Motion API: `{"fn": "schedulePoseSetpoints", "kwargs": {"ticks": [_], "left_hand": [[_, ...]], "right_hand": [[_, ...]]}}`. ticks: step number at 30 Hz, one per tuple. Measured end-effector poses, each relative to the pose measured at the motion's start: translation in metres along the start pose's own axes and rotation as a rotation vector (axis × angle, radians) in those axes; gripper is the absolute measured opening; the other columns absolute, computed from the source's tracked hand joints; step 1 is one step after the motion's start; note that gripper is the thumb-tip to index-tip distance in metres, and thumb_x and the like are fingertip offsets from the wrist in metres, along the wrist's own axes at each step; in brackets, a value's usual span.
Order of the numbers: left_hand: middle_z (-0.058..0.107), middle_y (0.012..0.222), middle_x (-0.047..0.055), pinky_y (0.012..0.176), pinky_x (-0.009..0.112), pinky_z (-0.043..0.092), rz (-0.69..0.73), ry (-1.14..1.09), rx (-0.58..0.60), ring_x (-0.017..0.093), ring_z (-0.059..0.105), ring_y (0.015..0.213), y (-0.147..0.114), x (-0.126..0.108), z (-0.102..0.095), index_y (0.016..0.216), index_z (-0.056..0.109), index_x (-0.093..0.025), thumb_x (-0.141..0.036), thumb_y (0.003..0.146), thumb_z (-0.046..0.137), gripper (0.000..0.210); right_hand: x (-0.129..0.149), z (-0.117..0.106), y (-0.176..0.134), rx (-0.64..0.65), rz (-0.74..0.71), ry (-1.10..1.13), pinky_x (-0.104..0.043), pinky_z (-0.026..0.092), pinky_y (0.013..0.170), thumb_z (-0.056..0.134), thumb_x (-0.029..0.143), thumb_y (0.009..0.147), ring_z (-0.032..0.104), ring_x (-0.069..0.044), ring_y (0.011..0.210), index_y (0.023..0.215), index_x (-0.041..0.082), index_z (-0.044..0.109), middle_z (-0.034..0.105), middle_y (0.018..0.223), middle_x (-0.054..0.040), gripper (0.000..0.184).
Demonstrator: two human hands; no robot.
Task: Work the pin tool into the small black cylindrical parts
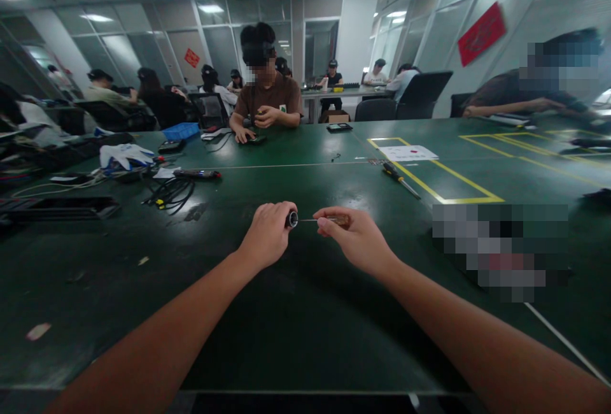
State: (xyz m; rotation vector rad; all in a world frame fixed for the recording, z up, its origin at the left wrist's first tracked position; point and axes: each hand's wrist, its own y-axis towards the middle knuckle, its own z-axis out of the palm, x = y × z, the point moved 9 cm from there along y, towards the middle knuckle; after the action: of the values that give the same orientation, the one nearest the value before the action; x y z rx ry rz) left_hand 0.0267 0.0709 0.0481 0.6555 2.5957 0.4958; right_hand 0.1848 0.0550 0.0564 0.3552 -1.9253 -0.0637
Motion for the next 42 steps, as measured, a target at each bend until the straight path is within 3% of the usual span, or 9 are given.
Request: {"fn": "schedulePoseSetpoints", "kwargs": {"ticks": [9, 16, 21, 31, 42], "left_hand": [[0.068, 0.104, 0.006, 0.100, 0.047, 0.044, 0.013, -0.014, -0.017, 0.025, 0.059, 0.101, 0.000, 0.000, -0.001, 0.110, 0.058, -0.020, -0.005, 0.089, 0.055, 0.026], [0.068, 0.105, 0.006, 0.100, 0.047, 0.044, 0.014, 0.014, -0.026, 0.026, 0.060, 0.102, 0.000, 0.000, 0.000, 0.109, 0.059, -0.022, -0.004, 0.088, 0.055, 0.028], [0.069, 0.105, 0.006, 0.100, 0.049, 0.043, -0.020, 0.029, 0.027, 0.027, 0.060, 0.102, 0.000, 0.006, 0.007, 0.111, 0.060, -0.022, -0.005, 0.088, 0.057, 0.029], [0.069, 0.105, 0.006, 0.097, 0.049, 0.044, -0.016, 0.044, 0.029, 0.027, 0.060, 0.100, 0.000, 0.001, 0.003, 0.111, 0.060, -0.022, -0.008, 0.091, 0.056, 0.024], [0.069, 0.104, 0.006, 0.101, 0.049, 0.043, -0.109, -0.021, 0.096, 0.027, 0.063, 0.104, -0.001, 0.009, 0.010, 0.110, 0.057, -0.022, -0.013, 0.089, 0.064, 0.024]], "right_hand": [[-0.006, 0.007, 0.001, 0.048, 0.030, 0.093, -0.036, 0.054, 0.080, 0.067, 0.033, 0.089, 0.073, -0.021, 0.084, 0.105, 0.019, 0.075, 0.077, 0.087, -0.0054, 0.022], [-0.033, 0.007, 0.005, 0.014, 0.256, 0.534, -0.033, 0.053, 0.071, 0.075, 0.035, 0.082, 0.064, -0.016, 0.071, 0.103, 0.015, 0.075, 0.070, 0.079, -0.0042, 0.028], [-0.029, 0.009, 0.007, 0.048, 0.203, 0.346, -0.033, 0.051, 0.073, 0.075, 0.029, 0.081, 0.063, -0.015, 0.072, 0.102, 0.016, 0.076, 0.070, 0.078, -0.0026, 0.024], [-0.050, 0.016, 0.005, 0.086, 0.361, 0.567, -0.030, 0.052, 0.069, 0.074, 0.025, 0.084, 0.065, -0.015, 0.073, 0.105, 0.016, 0.075, 0.071, 0.084, -0.0050, 0.022], [-0.045, 0.002, 0.010, -0.016, 0.272, 0.448, -0.031, 0.047, 0.066, 0.076, 0.032, 0.081, 0.060, -0.014, 0.066, 0.101, 0.013, 0.074, 0.068, 0.074, -0.0029, 0.027]]}}
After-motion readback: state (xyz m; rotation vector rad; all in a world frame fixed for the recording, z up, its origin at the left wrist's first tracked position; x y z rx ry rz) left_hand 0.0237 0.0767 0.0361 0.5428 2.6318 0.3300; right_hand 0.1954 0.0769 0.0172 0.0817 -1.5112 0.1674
